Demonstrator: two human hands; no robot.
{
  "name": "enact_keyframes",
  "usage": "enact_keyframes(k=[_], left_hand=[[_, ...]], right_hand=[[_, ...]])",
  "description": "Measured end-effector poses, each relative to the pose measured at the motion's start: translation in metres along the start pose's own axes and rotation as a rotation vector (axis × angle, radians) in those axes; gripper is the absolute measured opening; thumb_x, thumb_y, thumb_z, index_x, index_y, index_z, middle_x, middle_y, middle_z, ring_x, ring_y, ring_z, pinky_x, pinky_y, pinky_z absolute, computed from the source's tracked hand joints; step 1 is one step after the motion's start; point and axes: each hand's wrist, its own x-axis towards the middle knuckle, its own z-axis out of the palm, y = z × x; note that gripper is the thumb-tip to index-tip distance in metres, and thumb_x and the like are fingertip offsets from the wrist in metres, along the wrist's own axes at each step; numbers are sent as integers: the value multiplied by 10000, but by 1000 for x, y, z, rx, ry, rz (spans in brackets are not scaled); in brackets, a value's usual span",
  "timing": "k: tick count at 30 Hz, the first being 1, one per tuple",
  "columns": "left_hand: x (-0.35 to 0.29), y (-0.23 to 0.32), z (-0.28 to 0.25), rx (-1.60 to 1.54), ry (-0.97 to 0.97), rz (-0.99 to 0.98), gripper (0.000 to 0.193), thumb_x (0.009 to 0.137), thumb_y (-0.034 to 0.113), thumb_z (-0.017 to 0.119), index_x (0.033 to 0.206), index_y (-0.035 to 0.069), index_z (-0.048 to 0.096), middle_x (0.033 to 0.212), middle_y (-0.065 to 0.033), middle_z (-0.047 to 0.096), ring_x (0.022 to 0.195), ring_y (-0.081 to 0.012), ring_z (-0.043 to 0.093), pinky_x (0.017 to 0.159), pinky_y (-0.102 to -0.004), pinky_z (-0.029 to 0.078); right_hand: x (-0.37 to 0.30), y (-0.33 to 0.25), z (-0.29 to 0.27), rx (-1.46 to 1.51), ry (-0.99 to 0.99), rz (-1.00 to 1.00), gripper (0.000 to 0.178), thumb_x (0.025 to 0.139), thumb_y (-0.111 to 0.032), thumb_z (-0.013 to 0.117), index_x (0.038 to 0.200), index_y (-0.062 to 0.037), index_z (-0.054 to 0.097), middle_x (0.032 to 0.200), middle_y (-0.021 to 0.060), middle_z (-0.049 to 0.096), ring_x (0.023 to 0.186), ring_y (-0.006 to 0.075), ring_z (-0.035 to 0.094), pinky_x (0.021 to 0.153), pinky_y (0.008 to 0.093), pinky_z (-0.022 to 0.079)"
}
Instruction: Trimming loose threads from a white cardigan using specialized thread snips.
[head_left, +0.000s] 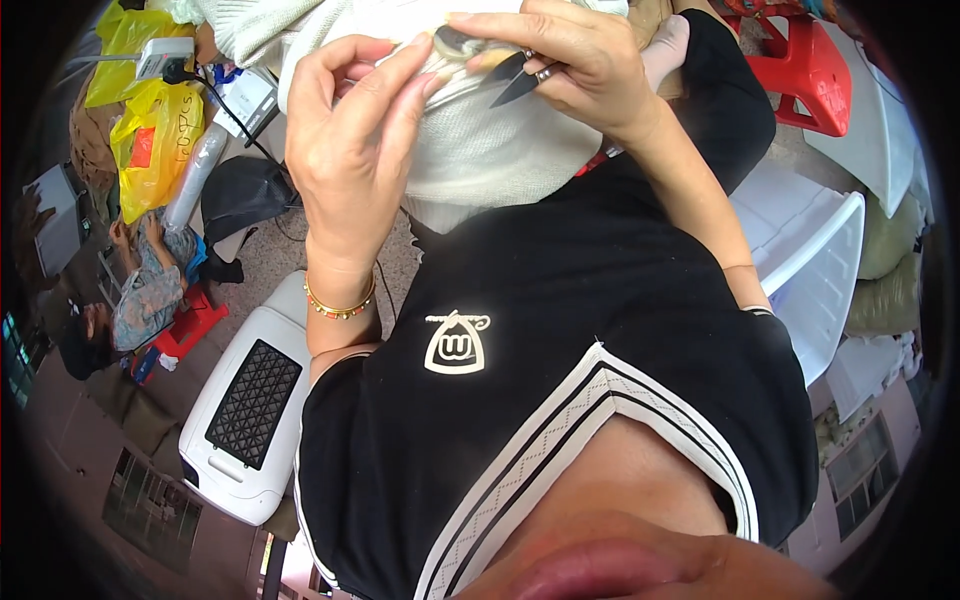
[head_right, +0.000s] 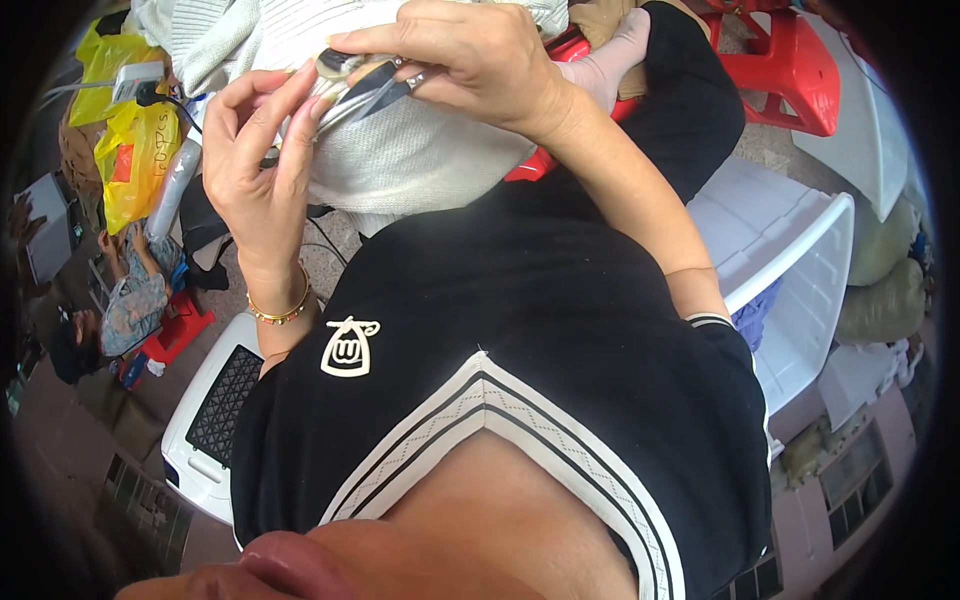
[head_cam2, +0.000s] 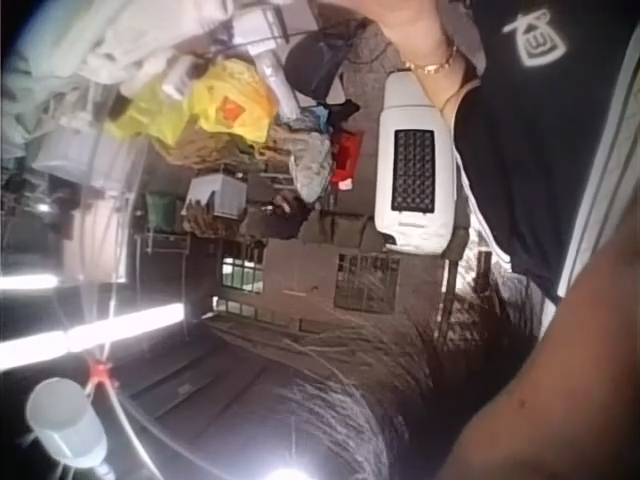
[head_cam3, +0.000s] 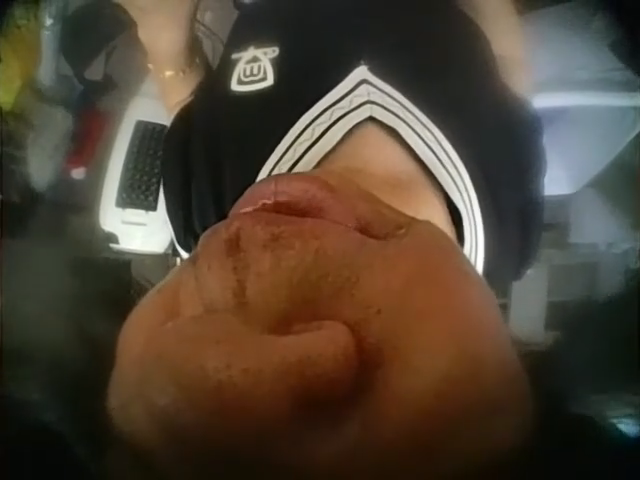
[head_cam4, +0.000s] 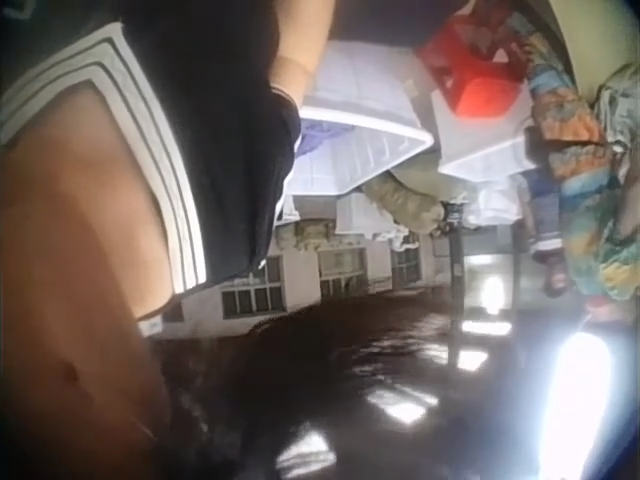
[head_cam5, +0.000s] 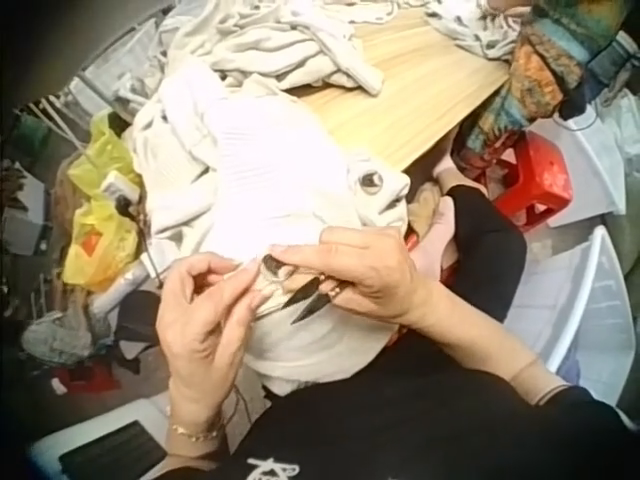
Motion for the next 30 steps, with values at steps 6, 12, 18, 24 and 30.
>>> enact_keyframes(k=[6, 12, 18, 24, 30], left_hand=[[3, 8, 5, 48, 71, 13, 270, 748, 13, 792, 1011, 65, 765, 956, -88, 605, 763, -165, 581, 674, -269, 492], [10, 11, 4, 67, 90, -9, 221, 724, 24, 811, 936, 44, 754, 922, -84, 607, 777, -191, 587, 697, -292, 494], [13, 12, 9, 1, 88, -87, 179, 729, 31, 807, 894, 31, 740, 880, -74, 614, 784, -194, 598, 686, -293, 484], [19, 10, 20, 25, 138, 36, 116, 763, 2, 772, 857, 19, 706, 890, -74, 621, 775, -183, 619, 691, -289, 497], [15, 1, 28, -29, 124, 43, 131, 824, -4, 727, 909, 4, 629, 948, -105, 639, 826, -219, 628, 726, -305, 527]], right_hand=[[-1, 37, 14, 352, 45, -188, 337, 859, -16, 648, 1192, 27, 674, 962, 101, 726, 831, 148, 669, 728, 247, 501], [6, 25, 8, 591, -33, -38, 320, 854, 33, 635, 1171, 37, 678, 979, 86, 726, 841, 110, 643, 737, 237, 500], [6, 25, 5, 363, -39, -32, 261, 868, 22, 635, 1124, 36, 688, 952, 90, 726, 829, 106, 634, 720, 231, 494], [19, 11, -3, 425, -60, -1, 265, 867, -15, 670, 1126, 45, 668, 884, 70, 686, 748, 91, 574, 660, 232, 470], [15, -39, -38, 144, -62, 338, 398, 858, -130, 759, 1202, 20, 626, 894, 64, 616, 758, 112, 545, 657, 240, 451]])
